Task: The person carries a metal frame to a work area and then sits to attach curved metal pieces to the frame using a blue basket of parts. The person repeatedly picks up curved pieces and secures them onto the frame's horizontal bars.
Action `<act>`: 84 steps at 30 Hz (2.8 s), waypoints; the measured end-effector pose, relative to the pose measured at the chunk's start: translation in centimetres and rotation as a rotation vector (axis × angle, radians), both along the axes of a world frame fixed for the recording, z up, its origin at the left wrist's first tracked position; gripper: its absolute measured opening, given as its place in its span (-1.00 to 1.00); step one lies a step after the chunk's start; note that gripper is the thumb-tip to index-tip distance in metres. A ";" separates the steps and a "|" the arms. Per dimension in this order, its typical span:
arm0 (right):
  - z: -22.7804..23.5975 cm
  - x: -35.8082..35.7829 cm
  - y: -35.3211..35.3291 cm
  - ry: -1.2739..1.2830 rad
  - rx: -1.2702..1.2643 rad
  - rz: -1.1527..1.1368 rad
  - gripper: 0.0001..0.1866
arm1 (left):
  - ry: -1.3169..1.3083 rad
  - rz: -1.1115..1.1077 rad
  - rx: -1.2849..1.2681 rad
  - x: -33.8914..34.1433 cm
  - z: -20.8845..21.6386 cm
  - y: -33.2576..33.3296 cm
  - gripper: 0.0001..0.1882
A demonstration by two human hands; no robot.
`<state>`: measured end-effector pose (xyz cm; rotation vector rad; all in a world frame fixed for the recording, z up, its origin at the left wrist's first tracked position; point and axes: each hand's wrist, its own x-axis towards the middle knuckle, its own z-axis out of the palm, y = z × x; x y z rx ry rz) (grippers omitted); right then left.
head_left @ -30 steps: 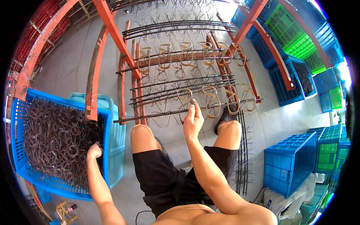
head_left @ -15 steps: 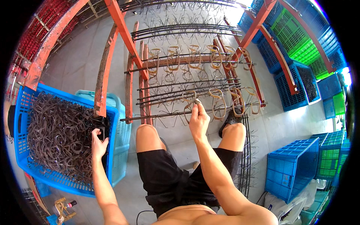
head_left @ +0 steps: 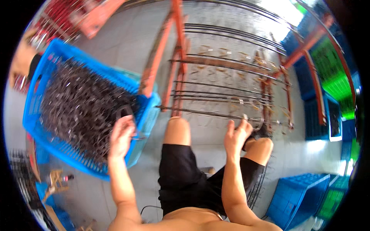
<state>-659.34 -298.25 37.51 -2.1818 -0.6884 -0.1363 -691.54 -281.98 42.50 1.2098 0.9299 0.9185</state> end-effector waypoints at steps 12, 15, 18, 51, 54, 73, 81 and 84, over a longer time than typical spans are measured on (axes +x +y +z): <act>2.4 -8.6 0.8 0.762 0.431 0.644 -0.73 | -0.407 -0.002 -0.166 14.1 -2.9 -9.3 -0.84; 1.7 -6.6 -0.1 0.890 0.598 0.494 -0.74 | -0.308 -0.210 -0.173 15.0 -3.4 -9.2 -0.81; 1.9 -3.8 -0.5 0.781 0.731 0.286 -0.79 | -0.181 -0.319 -0.134 16.2 -4.4 -8.6 -0.78; 1.1 5.4 0.5 0.993 0.503 0.193 -0.78 | 0.119 -0.028 0.720 33.1 -13.4 -9.4 -0.67; 1.0 5.1 0.3 1.026 0.561 0.203 -0.79 | 0.095 -0.015 0.767 33.0 -13.3 -9.3 -0.66; -0.7 4.7 -0.6 0.976 0.585 0.190 -0.75 | 0.005 -0.041 0.745 33.0 -12.8 -8.9 -0.36; -0.7 4.8 -0.7 0.940 0.562 0.200 -0.77 | 0.030 -0.295 0.403 32.2 -12.7 -9.6 -0.29; -0.8 3.8 -0.9 0.853 0.657 0.157 -0.83 | 0.133 -0.170 0.800 32.0 -13.8 -9.9 -0.31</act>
